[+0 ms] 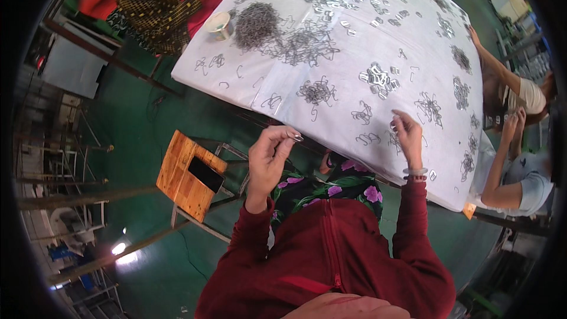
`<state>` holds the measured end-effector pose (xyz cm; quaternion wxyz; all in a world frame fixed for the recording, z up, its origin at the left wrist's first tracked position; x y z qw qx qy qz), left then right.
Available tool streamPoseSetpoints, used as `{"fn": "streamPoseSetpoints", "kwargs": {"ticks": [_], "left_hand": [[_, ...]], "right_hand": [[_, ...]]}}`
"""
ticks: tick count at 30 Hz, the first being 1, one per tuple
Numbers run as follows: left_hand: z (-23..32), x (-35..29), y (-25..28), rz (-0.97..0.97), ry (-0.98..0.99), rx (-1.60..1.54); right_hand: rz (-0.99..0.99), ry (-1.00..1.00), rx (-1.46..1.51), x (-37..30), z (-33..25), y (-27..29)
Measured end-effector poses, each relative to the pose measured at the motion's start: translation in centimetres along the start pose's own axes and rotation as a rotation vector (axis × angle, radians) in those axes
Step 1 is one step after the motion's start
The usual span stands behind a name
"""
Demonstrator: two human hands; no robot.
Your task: The person sits at a table and repeatedly picks up small metal clips and wire pieces, then fastens them together by hand. They place the assembled units on the table and continue the process with other pieces.
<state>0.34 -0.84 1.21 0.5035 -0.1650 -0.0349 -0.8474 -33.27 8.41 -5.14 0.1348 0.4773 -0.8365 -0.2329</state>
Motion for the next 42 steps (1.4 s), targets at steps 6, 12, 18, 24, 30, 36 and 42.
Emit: {"fn": "streamPoseSetpoints", "kwargs": {"ticks": [6, 12, 18, 24, 30, 36, 42], "left_hand": [[-1.9, -1.6, -2.0, -0.069, 0.132, -0.068], [-6.6, -2.6, -2.9, -0.017, 0.379, -0.433], [-7.3, -1.9, -2.9, -0.004, 0.438, -0.656], [-7.1, -1.7, -3.6, -0.07, 0.4, -0.315], [-6.4, -2.0, -4.5, -0.117, 0.43, -0.011], [-4.9, -2.2, -4.8, -0.045, 0.277, 0.246], [-5.6, -2.9, -3.7, 0.013, 0.247, 0.117]], "right_hand": [[0.1, -0.007, -0.379, 6.6, 2.5, -0.5], [0.112, -0.132, -0.553, 12.0, 6.8, -4.1], [0.156, -0.044, 0.118, 9.6, 2.2, -5.5], [-0.373, -0.063, 0.654, -0.6, -6.2, -8.7], [-0.369, -0.073, 0.76, -3.2, -9.5, -9.0], [-0.371, -0.096, 0.726, -4.5, -10.3, -8.7], [-0.401, -0.017, 0.744, -4.7, -10.0, -9.3]]}}
Point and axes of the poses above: each hand's wrist, its own x-axis towards the middle knuckle, its own y-axis out of the back of the hand, z = x × y, the point moved 1 cm from there along x, towards the middle knuckle, and after that the axes turned 3 degrees about -z, right-handed, at the moved point
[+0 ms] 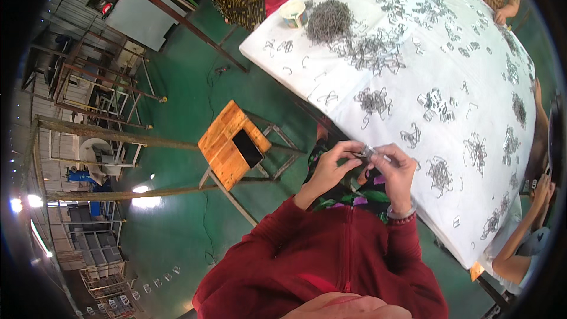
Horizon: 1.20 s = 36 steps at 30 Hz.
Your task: The person sits at a table and repeatedly picks up small metal clips and wire pieces, then fastens them together by hand. They place the assembled units on the table and continue the process with other pieces.
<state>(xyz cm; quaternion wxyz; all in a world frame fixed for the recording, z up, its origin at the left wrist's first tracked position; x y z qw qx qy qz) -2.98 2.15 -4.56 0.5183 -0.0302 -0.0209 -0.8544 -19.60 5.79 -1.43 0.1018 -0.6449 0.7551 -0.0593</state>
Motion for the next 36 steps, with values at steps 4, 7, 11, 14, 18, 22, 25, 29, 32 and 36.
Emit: {"fn": "streamPoseSetpoints", "kwargs": {"ticks": [4, 7, 11, 14, 18, 22, 25, 29, 32, 36], "left_hand": [[-0.1, 5.8, 4.0, 0.132, -0.014, 0.073], [0.4, 13.8, 5.6, 0.183, -0.023, 0.375], [-3.4, 22.7, 5.7, 0.1, -0.282, 0.74], [-5.3, 25.0, 4.3, -0.024, -0.304, 1.061], [-6.5, 26.1, 3.7, -0.056, -0.308, 1.372], [-6.1, 26.5, 3.9, -0.066, -0.355, 1.494], [-6.4, 26.6, 4.6, -0.072, -0.352, 1.497], [-7.3, 26.2, 5.2, -0.103, -0.291, 1.465], [-7.4, 26.6, 5.5, -0.049, -0.329, 1.471], [-5.1, 28.0, 6.7, 0.063, -0.32, 1.316]], "right_hand": [[-0.077, 0.012, 0.142, 0.1, -0.2, -0.2], [-0.157, -0.066, 0.21, 0.1, 0.1, -0.2], [-0.223, -0.112, 0.194, -0.7, -0.6, -0.6], [-0.213, -0.078, 0.272, -1.4, 0.3, -0.3], [-0.182, -0.102, 0.292, -1.6, 0.0, 0.4], [-0.199, -0.112, 0.254, -1.1, 0.5, 1.0], [-0.208, -0.125, 0.214, -0.8, -0.1, 0.9], [-0.201, -0.122, 0.229, -1.0, -0.4, 0.4], [-0.196, -0.105, 0.216, -1.3, -0.4, 0.1], [-0.202, -0.131, 0.166, -2.5, -0.4, 0.0]]}}
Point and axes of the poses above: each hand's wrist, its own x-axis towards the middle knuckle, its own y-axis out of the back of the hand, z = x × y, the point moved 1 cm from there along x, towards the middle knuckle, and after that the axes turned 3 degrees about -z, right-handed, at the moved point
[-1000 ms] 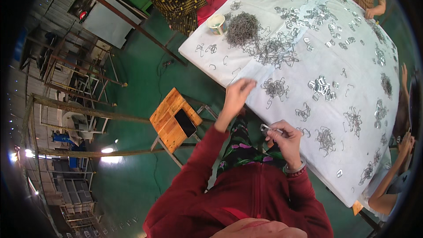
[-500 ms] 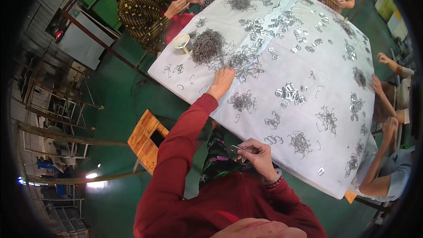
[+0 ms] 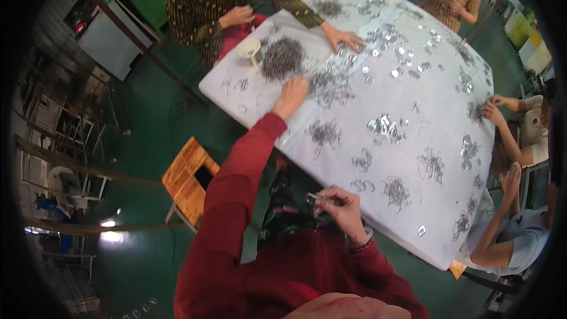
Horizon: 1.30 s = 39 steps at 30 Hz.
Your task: The person sits at a table and repeatedly picks up small metal clips and wire pieces, then fastens them together by hand. They place the assembled units on the table and continue the process with other pieces.
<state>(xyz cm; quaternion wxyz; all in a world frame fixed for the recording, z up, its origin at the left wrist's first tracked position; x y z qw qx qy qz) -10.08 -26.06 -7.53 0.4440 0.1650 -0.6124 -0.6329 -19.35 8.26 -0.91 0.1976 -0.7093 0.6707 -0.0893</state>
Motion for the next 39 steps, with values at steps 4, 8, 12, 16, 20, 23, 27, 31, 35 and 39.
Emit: {"fn": "streamPoseSetpoints", "kwargs": {"ticks": [4, 8, 12, 16, 20, 23, 27, 31, 35, 39], "left_hand": [[-0.4, -0.7, 2.4, -0.288, 0.138, 0.0], [-2.5, -2.3, 3.0, -0.375, 0.231, -0.145], [-3.6, -3.7, 2.9, -0.417, 0.414, -0.778], [-3.5, -5.0, 2.3, -0.367, 0.366, -1.062], [2.5, -7.2, 5.9, -0.349, 0.213, -1.189], [7.8, -11.5, 10.6, -0.369, 0.234, -1.242], [11.8, -18.1, 13.5, -0.211, 0.204, -1.312], [13.9, -20.6, 13.9, 0.057, 0.063, -0.942], [14.6, -21.0, 12.9, 0.187, 0.076, -0.864], [14.5, -21.3, 11.8, 0.146, 0.142, -1.185]], "right_hand": [[0.039, 0.007, 0.033, -0.2, 0.6, -0.2], [0.032, 0.054, 0.039, -0.2, 0.8, -0.5], [0.034, 0.054, 0.027, -0.1, 0.9, -0.8], [0.011, 0.053, 0.008, 0.4, 1.3, -0.8], [0.055, 0.068, -0.031, 0.8, 0.8, -0.7], [0.093, 0.098, -0.016, 1.3, 0.5, -0.4], [0.19, 0.07, -0.021, 1.7, 0.3, 0.0], [0.27, 0.174, 0.0, 2.2, 0.7, 0.0], [0.274, 0.277, -0.093, 2.5, 1.1, -0.4], [0.171, 0.367, -0.125, 2.3, 0.5, -0.8]]}}
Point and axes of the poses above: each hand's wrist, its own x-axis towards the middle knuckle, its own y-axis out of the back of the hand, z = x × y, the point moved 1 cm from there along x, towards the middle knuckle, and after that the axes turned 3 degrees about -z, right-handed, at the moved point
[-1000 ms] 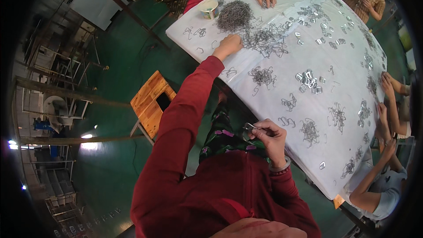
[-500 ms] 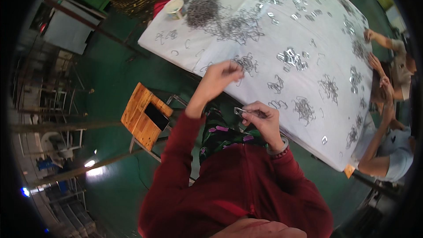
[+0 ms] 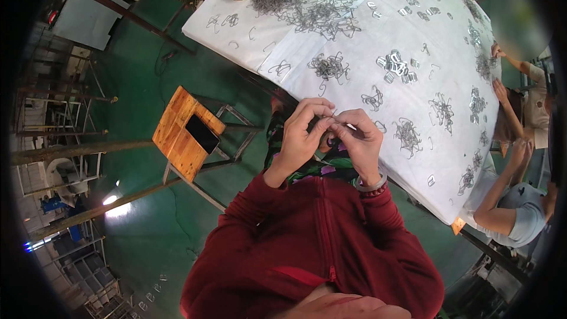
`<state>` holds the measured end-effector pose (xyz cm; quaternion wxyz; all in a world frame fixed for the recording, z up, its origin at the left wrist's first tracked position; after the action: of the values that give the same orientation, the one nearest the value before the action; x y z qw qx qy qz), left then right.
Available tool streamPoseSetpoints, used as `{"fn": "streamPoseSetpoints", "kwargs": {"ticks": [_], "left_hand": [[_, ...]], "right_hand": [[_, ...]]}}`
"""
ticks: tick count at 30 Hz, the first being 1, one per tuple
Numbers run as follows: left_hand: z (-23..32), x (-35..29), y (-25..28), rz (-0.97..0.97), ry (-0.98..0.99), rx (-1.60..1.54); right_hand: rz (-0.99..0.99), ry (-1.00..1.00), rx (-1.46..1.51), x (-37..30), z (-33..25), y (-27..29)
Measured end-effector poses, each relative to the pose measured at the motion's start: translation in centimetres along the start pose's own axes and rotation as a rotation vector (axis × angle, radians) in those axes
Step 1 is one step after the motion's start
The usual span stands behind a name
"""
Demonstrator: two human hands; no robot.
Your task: The person sits at a table and repeatedly picks up small metal clips and wire pieces, then fastens them together by hand. They place the assembled units on the table and continue the process with other pieces.
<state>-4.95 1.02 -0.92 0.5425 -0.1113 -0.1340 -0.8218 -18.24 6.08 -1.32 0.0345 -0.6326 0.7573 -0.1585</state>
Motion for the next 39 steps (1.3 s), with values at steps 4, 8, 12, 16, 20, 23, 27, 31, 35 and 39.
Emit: {"fn": "streamPoseSetpoints", "kwargs": {"ticks": [4, 8, 12, 16, 20, 23, 27, 31, 35, 39], "left_hand": [[-0.6, -0.8, 1.2, -0.078, 0.092, -0.124], [-0.4, -1.2, 1.1, -0.078, 0.106, -0.068], [0.1, -1.9, 0.9, -0.005, 0.12, -0.202], [0.3, -2.9, 0.9, -0.005, 0.111, -0.188], [-0.6, -3.1, 1.4, -0.073, 0.097, -0.101], [-1.0, -2.9, 1.3, -0.071, 0.14, -0.082], [-0.8, -2.5, 0.9, -0.137, 0.148, 0.062], [-0.4, -2.5, 0.5, -0.154, 0.123, 0.181], [-0.6, -2.9, 0.5, -0.137, 0.101, 0.292], [-1.7, -3.8, 1.8, -0.156, 0.178, 0.282]], "right_hand": [[0.028, -0.061, -0.28, 2.6, -1.2, 4.7], [0.15, 0.045, -0.98, 7.6, -0.3, 12.4], [0.143, 0.104, -1.32, 10.6, 6.7, 17.7], [0.217, 0.215, -1.401, 11.1, 5.9, 18.1], [0.142, -0.104, -0.458, 6.5, 0.5, 10.7], [-0.02, -0.13, -0.126, 2.3, -0.4, 5.4], [0.045, -0.197, 0.061, -0.7, -1.2, 1.5], [0.089, -0.185, 0.154, -1.2, -0.6, 0.7], [0.081, -0.181, 0.26, -1.0, 0.0, 0.5], [0.041, -0.152, 0.212, -0.9, 0.1, -0.4]]}}
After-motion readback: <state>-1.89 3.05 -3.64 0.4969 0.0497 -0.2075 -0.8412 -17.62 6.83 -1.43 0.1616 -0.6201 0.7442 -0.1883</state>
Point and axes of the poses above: each hand's wrist, its own x-axis towards the middle knuckle, its own y-axis out of the back of the hand, z = x × y, the point moved 1 cm from there along x, towards the middle knuckle, and after that the axes turned 3 degrees about -z, right-handed, at the moved point
